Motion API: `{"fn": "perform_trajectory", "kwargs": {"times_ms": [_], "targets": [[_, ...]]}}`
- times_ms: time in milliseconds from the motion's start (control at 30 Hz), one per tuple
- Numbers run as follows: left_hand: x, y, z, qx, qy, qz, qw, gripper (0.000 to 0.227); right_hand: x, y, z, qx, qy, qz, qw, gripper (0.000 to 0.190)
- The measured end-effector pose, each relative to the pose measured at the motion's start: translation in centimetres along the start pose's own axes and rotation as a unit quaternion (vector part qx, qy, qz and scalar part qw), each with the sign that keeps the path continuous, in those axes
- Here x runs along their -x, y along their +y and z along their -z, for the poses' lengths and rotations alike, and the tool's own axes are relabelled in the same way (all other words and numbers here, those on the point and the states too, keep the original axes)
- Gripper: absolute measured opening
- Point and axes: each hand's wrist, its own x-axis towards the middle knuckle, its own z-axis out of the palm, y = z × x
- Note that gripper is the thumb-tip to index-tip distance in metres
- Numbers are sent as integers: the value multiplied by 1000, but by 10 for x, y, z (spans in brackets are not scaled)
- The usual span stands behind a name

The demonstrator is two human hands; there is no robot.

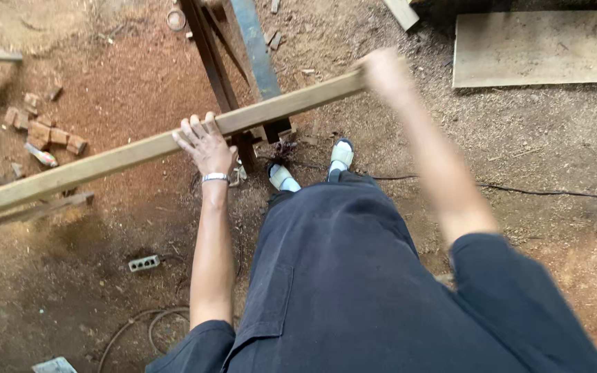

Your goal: The person sands the surface of a wooden structure using a piece of sandpaper held by hand.

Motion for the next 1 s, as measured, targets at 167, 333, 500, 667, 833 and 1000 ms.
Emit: {"fn": "perform_trajectory", "kwargs": {"times_ms": [167, 333, 500, 667, 833, 1000], "targets": [[0, 11, 4, -1, -9, 41, 999, 105, -12, 2, 29, 74, -155, -62, 983, 22], [1, 7, 12, 6, -22, 25, 999, 104, 4, -123, -25, 144, -29, 113, 983, 18], [0, 12, 11, 28, -3, 33, 999, 103, 20, -26, 30, -110, -110, -93, 983, 12], [0, 11, 7, 23, -10, 42, 999, 101, 16, 5, 17, 61, -1, -108, 992, 21], [-3, 8, 1, -4, -26, 35, 999, 101, 33, -116, -38, 45, 245, 152, 956, 36], [-4, 9, 2, 36, -27, 58, 997, 106, 60, -55, -46, -23, 313, 183, 932, 43]]}}
